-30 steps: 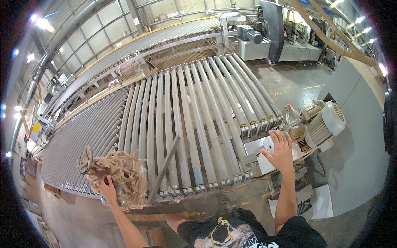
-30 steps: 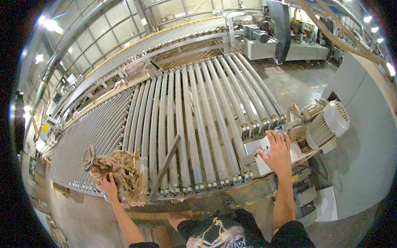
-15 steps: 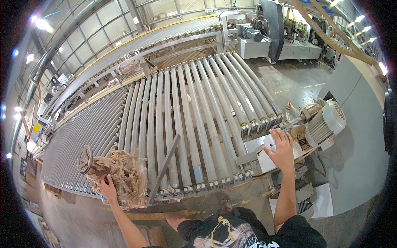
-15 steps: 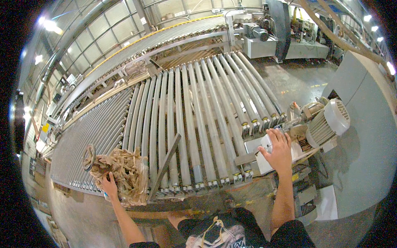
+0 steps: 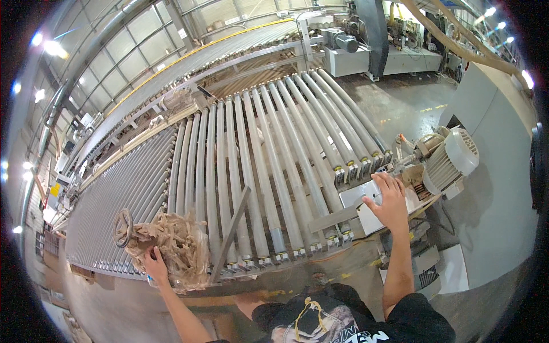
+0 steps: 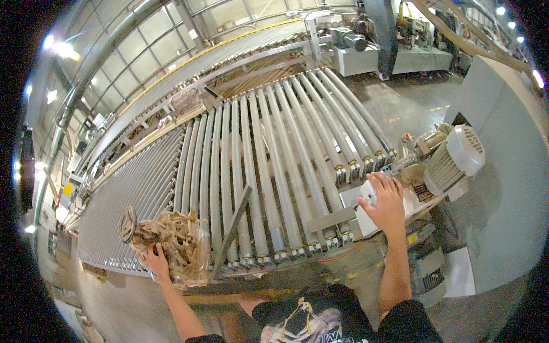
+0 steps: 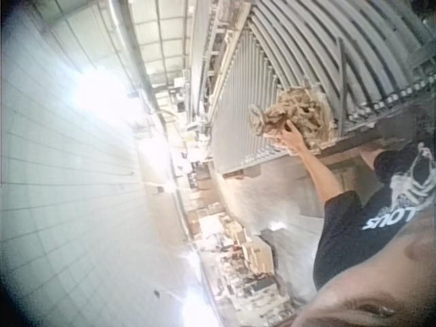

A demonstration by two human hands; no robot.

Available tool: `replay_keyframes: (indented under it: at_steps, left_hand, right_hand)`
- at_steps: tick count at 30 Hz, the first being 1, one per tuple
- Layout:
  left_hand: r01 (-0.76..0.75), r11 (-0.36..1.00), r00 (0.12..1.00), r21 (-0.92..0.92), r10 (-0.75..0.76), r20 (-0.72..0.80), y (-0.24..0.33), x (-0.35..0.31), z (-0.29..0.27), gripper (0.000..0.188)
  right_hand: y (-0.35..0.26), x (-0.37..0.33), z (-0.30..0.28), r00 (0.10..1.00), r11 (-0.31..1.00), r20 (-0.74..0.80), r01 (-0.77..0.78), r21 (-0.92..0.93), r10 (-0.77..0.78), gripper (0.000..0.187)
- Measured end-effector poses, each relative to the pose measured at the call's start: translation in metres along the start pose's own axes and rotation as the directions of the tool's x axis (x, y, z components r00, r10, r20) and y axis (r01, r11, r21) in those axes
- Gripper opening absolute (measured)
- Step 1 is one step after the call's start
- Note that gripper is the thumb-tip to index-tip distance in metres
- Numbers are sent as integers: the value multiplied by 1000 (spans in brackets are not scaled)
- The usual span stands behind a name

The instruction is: The recorder is seen operating a large industrial wood processing machine, specifically a roller conveyor and edge bander, by adjusting controls and clearing small debris.

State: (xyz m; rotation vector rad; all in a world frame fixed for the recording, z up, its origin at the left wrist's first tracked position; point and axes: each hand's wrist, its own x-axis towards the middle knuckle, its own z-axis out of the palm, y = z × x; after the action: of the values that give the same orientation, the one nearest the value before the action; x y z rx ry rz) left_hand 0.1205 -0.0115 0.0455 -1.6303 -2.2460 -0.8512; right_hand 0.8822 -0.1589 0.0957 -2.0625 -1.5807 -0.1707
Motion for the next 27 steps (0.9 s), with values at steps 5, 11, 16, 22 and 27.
replay_keyframes:
  at_steps: [5,11,16,22,27]
  left_hand:
    - [-54,998,998,-24,54,-33,-10,1,-8,49]
    - [-75,993,949,94,100,-298,36,-10,-28,60]
    - [-178,877,983,-447,175,-47,165,-57,-4,57]
    - [-454,619,590,-641,748,305,356,-195,134,75]
    - [-525,587,515,-616,796,318,428,-293,174,84]
  right_hand:
    - [1,2,2,1000,999,-13,-2,45,2,67]
    - [-1,0,-4,999,998,-16,-33,46,34,65]
    - [-2,3,-3,999,997,-14,-32,71,33,65]
    - [1,3,2,999,999,-24,-29,35,30,65]
    - [0,4,6,999,998,-2,-35,48,35,65]
